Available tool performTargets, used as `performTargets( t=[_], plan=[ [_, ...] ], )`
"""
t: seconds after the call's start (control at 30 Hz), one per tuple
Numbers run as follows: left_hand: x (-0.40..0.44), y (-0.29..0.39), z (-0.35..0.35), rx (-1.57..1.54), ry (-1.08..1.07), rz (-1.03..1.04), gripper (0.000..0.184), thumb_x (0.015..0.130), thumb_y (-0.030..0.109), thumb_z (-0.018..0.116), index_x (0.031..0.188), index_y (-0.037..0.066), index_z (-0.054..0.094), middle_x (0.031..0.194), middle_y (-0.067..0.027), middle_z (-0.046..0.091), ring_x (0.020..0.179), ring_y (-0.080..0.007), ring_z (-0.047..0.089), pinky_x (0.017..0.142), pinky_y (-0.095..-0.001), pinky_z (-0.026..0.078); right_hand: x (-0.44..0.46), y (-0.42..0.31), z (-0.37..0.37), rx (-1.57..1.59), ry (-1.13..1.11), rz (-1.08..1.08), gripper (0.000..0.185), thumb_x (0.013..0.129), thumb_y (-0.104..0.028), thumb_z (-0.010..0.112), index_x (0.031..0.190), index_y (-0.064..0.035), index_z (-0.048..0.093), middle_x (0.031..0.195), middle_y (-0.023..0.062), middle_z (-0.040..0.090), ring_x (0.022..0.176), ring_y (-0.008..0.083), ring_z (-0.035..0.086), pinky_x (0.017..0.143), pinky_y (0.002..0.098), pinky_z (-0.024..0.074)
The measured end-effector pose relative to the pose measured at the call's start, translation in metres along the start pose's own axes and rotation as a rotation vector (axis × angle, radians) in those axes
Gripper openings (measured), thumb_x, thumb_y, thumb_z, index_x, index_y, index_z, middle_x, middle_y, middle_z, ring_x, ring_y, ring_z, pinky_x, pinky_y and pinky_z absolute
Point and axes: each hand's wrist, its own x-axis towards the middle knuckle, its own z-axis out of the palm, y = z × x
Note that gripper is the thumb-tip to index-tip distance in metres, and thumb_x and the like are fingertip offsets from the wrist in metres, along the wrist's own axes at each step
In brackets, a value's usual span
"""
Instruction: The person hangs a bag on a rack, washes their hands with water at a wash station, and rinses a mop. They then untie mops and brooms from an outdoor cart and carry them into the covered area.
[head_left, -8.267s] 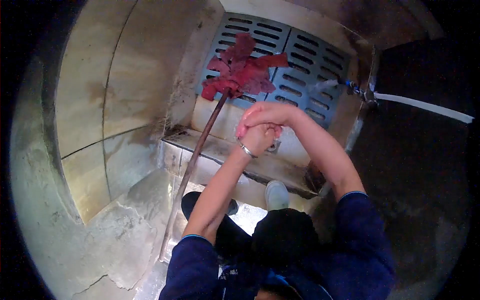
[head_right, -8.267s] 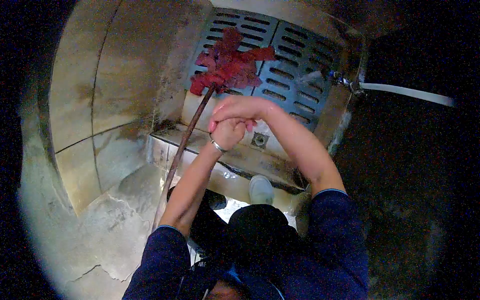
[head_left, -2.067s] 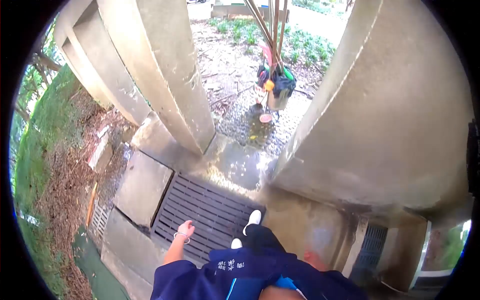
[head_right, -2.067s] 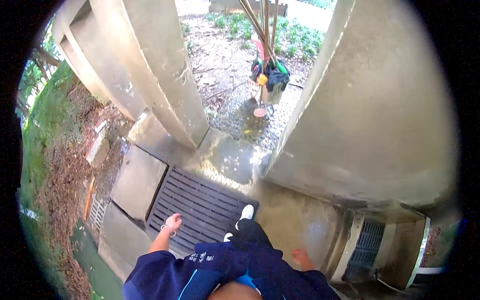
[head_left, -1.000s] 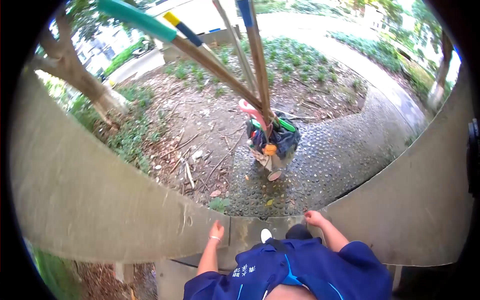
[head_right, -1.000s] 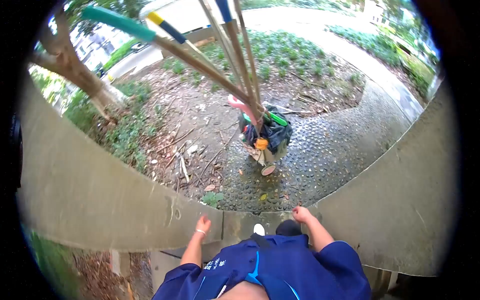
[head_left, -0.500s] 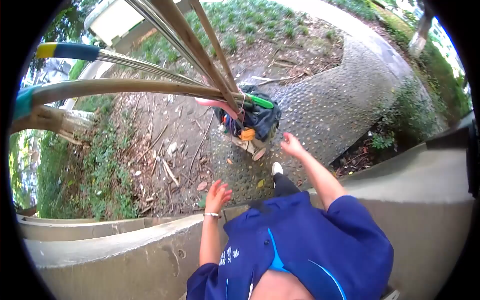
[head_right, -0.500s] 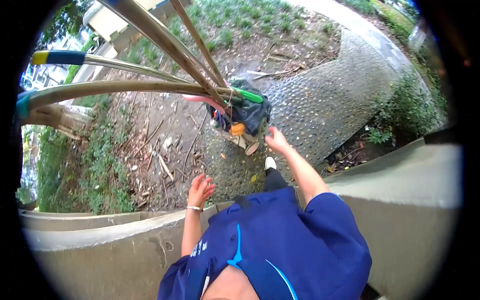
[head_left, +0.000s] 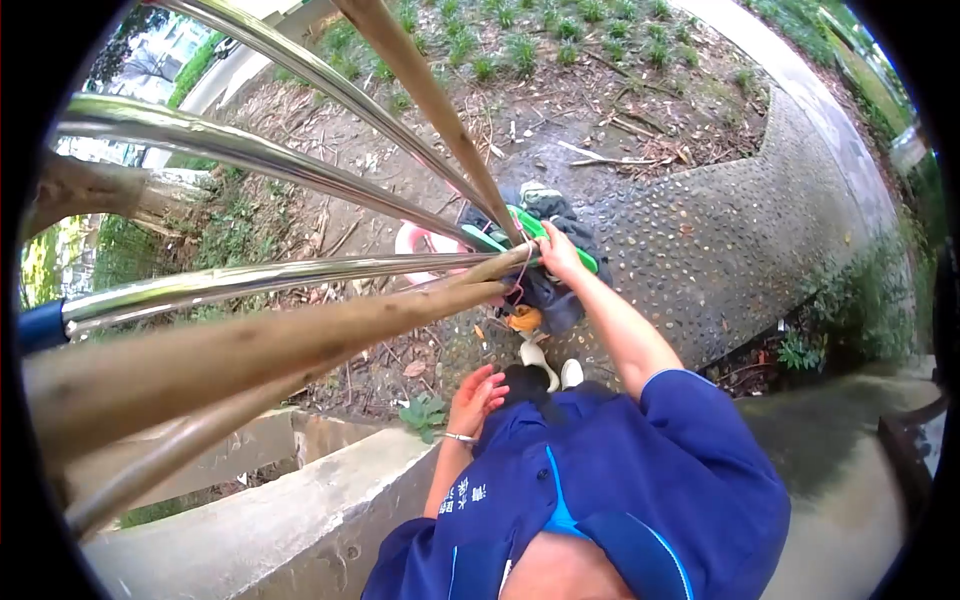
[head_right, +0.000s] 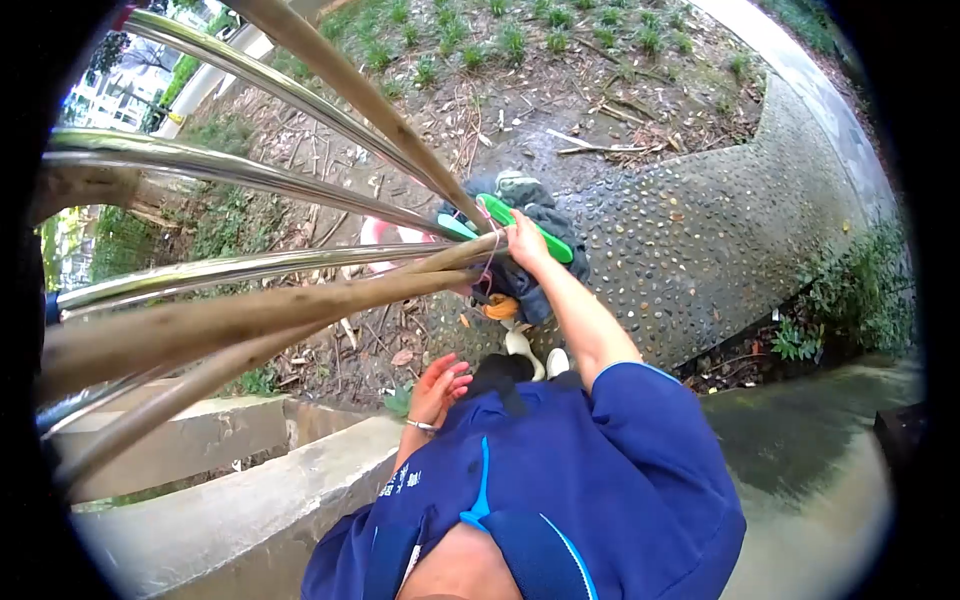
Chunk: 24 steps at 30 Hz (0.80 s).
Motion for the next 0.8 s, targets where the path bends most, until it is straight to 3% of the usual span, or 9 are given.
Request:
performTargets(
  t=[0.07, 0.23, 0.27, 0.33, 0.43, 0.57, 0.67, 0.73, 0.8],
  plan=[
    [0.016, 0.005, -0.005, 0.008, 0.022, -0.037, 0.036, 0.081, 0.016, 0.047, 0.114, 0.006, 0.037, 0.104, -0.0101, 0.05, 0.082, -0.0157, 0.054, 0.065, -0.022, 0.045, 0.014, 0.003, 0.004, 0.23, -0.16, 0.129, 0.031, 0.075, -0.017, 0.046, 0.103, -0.0046, 0.05, 0.084, 0.0162, 0.057, 0.075, 0.0255, 0.056, 0.068, 0.032, 0.0438],
    [0.041, 0.021, -0.001, 0.282, -0.158, 0.037, 0.038, 0.081, 0.015, 0.046, 0.116, 0.006, 0.035, 0.108, -0.0084, 0.047, 0.087, -0.0132, 0.051, 0.069, -0.0216, 0.041, 0.024, -0.012, -0.01, 0.176, -0.237, 0.172, 0.021, 0.074, -0.019, 0.048, 0.085, -0.0025, 0.054, 0.07, 0.0121, 0.057, 0.062, 0.0193, 0.057, 0.058, 0.0311, 0.0452],
    [0.041, 0.027, 0.002, 0.295, -0.192, 0.057, 0.039, 0.081, 0.015, 0.045, 0.117, 0.006, 0.034, 0.109, -0.0085, 0.046, 0.088, -0.0131, 0.051, 0.07, -0.0216, 0.041, 0.031, -0.012, -0.013, 0.09, -0.221, 0.127, 0.021, 0.073, -0.021, 0.049, 0.073, -0.0005, 0.053, 0.065, 0.008, 0.055, 0.058, 0.0153, 0.054, 0.054, 0.0289, 0.0441],
    [0.042, 0.04, 0.019, 0.361, -0.167, 0.055, 0.04, 0.081, 0.016, 0.045, 0.118, 0.005, 0.033, 0.109, -0.0084, 0.045, 0.088, -0.0138, 0.051, 0.073, -0.0234, 0.04, 0.036, -0.06, -0.045, 0.096, -0.38, 0.219, 0.022, 0.072, -0.021, 0.048, 0.067, -0.0002, 0.053, 0.061, 0.0039, 0.053, 0.056, 0.0109, 0.05, 0.052, 0.027, 0.0411],
    [0.063, 0.045, 0.047, 0.542, -0.237, 0.159, 0.045, 0.079, 0.016, 0.047, 0.12, 0.005, 0.031, 0.116, -0.0092, 0.039, 0.089, -0.016, 0.051, 0.075, -0.0263, 0.041, 0.048, -0.096, -0.08, 0.271, -0.47, 0.086, 0.02, 0.072, -0.02, 0.049, 0.065, -0.0024, 0.054, 0.056, -0.0033, 0.046, 0.054, 0.0048, 0.038, 0.047, 0.0225, 0.0319],
    [0.109, 0.035, 0.096, 0.589, -0.032, 0.464, 0.057, 0.074, 0.006, 0.05, 0.123, 0.005, 0.023, 0.126, -0.0104, 0.024, 0.084, -0.0162, 0.052, 0.065, -0.0248, 0.045, 0.033, -0.106, -0.093, 0.344, -0.703, 0.091, 0.022, 0.075, -0.02, 0.049, 0.063, -0.0026, 0.052, 0.056, -0.0048, 0.044, 0.052, 0.0045, 0.038, 0.045, 0.0216, 0.0317],
    [0.144, 0.029, 0.129, 0.498, 0.264, 0.428, 0.061, 0.073, 0.002, 0.05, 0.126, 0.009, 0.02, 0.118, -0.0101, 0.032, 0.083, -0.0154, 0.052, 0.065, -0.0245, 0.045, 0.042, -0.076, -0.095, 0.254, -0.826, -0.023, 0.023, 0.076, -0.021, 0.048, 0.063, -0.0019, 0.052, 0.055, -0.0039, 0.045, 0.052, 0.0046, 0.039, 0.045, 0.0214, 0.0331],
    [0.158, 0.029, 0.145, 0.631, 0.485, 0.489, 0.057, 0.073, 0.003, 0.049, 0.124, 0.009, 0.023, 0.098, -0.0102, 0.047, 0.065, -0.0133, 0.055, 0.055, -0.0246, 0.046, 0.063, -0.07, -0.104, 0.282, -0.836, 0.042, 0.019, 0.076, -0.017, 0.05, 0.063, -0.003, 0.05, 0.053, -0.0058, 0.042, 0.052, 0.0031, 0.038, 0.044, 0.0215, 0.0322],
    [0.182, 0.014, 0.139, 0.808, 0.636, 0.466, 0.049, 0.075, 0.006, 0.048, 0.121, 0.007, 0.028, 0.075, -0.0082, 0.055, 0.052, -0.0128, 0.055, 0.049, -0.0243, 0.045, 0.065, -0.05, -0.099, 0.104, -0.879, -0.103, 0.018, 0.076, -0.016, 0.05, 0.065, -0.002, 0.05, 0.053, -0.0049, 0.043, 0.052, 0.0033, 0.038, 0.045, 0.0219, 0.0327]
  ],
)
